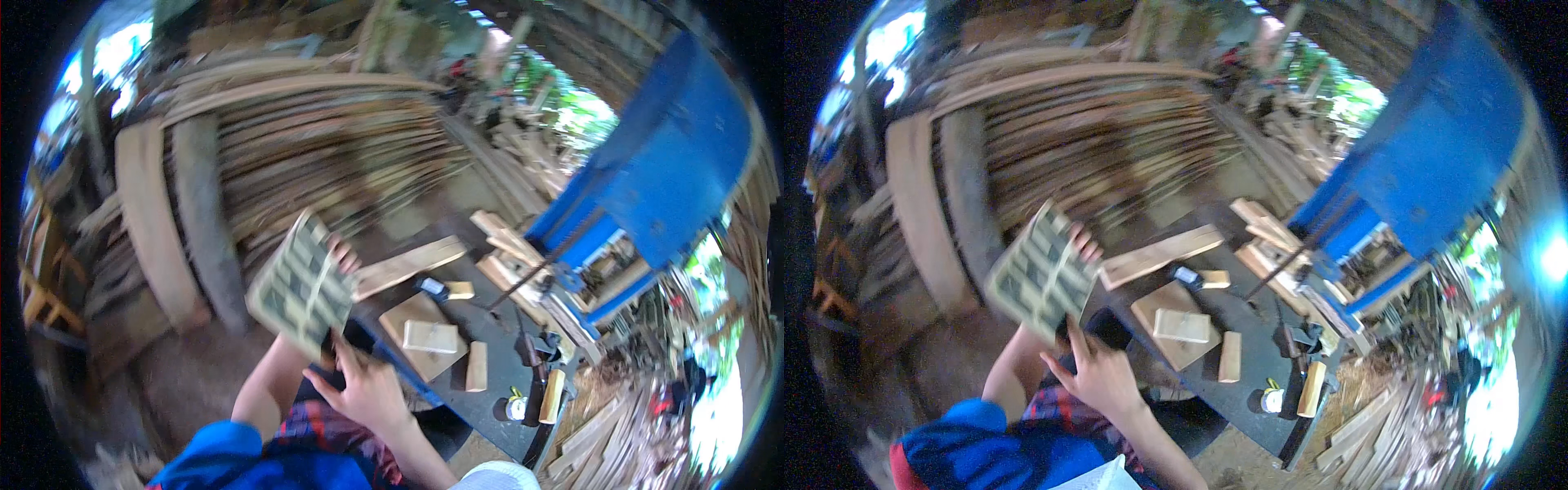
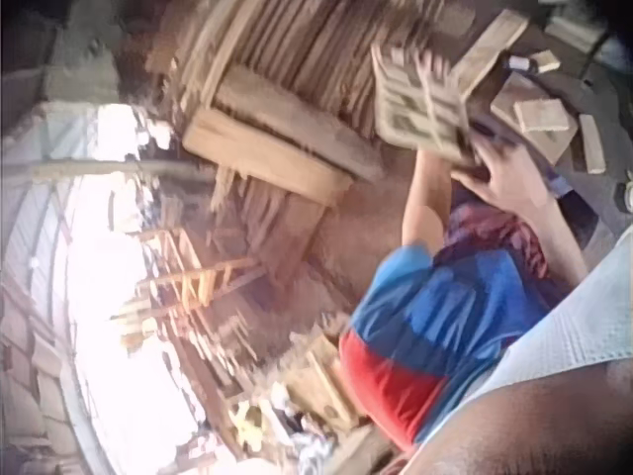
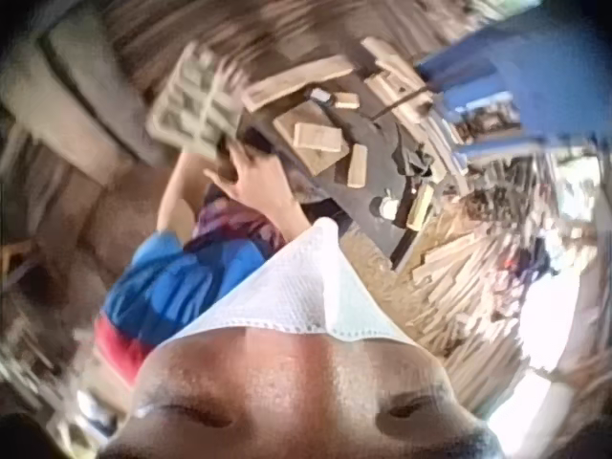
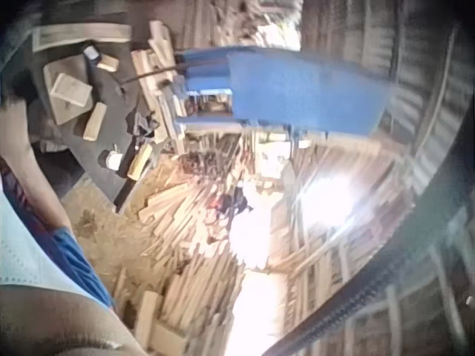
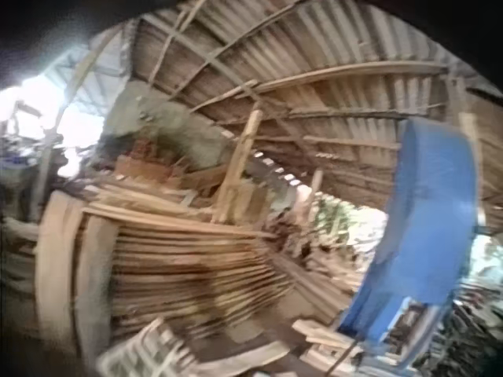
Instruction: The recorder is assembling a wooden sign that says 'PHUC NAM' by positioning and gluing wooden components.
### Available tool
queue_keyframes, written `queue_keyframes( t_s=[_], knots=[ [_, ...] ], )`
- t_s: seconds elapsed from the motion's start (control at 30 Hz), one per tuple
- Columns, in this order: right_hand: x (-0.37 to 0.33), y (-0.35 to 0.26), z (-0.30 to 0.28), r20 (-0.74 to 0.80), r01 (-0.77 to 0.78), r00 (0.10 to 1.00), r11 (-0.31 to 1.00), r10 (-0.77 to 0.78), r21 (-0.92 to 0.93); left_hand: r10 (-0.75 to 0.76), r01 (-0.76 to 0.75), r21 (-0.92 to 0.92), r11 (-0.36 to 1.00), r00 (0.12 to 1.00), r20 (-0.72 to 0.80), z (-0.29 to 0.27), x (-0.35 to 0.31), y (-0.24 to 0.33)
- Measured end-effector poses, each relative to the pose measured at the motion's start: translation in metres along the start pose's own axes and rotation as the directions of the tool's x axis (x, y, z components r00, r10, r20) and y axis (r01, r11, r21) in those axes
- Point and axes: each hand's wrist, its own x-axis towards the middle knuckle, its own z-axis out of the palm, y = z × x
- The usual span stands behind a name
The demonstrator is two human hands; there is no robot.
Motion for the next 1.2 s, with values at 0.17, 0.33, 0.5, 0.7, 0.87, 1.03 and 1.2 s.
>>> queue_keyframes(
  t_s=[0.17,0.33,0.5,0.7,0.87,1.03,1.2],
  knots=[
    [0.009,0.002,-0.025,0.055,-0.063,0.997,0.978,0.053,0.200,-0.012,0.090,-0.334,0.938,0.974,0.227,0.004,0.058,0.014],
    [0.011,0.005,-0.018,-0.041,-0.108,0.991,0.954,0.124,0.280,-0.074,0.130,-0.201,0.971,0.962,0.263,-0.009,0.024,0.078],
    [0.051,-0.026,0.014,0.131,-0.137,0.980,0.987,0.147,-0.081,-0.050,0.071,-0.144,0.987,0.988,0.145,0.008,0.030,0.028],
    [0.057,-0.019,0.007,-0.152,-0.040,0.987,0.991,0.060,0.130,0.604,-0.235,0.664,0.710,0.686,-0.404,0.003,-0.050,0.081],
    [0.044,-0.003,-0.008,-0.185,-0.149,0.955,0.913,0.233,0.381,0.720,-0.397,0.737,0.547,0.672,-0.172,0.031,-0.019,0.090],
    [0.022,0.029,-0.027,-0.334,-0.232,0.830,0.820,0.448,0.523,0.782,0.270,0.927,-0.259,0.622,0.037,0.135,0.027,0.027],
    [0.004,0.055,-0.033,-0.324,-0.075,0.625,0.467,0.710,0.881,0.342,0.291,0.955,0.058,0.893,-0.293,0.152,0.001,0.036]
  ],
)
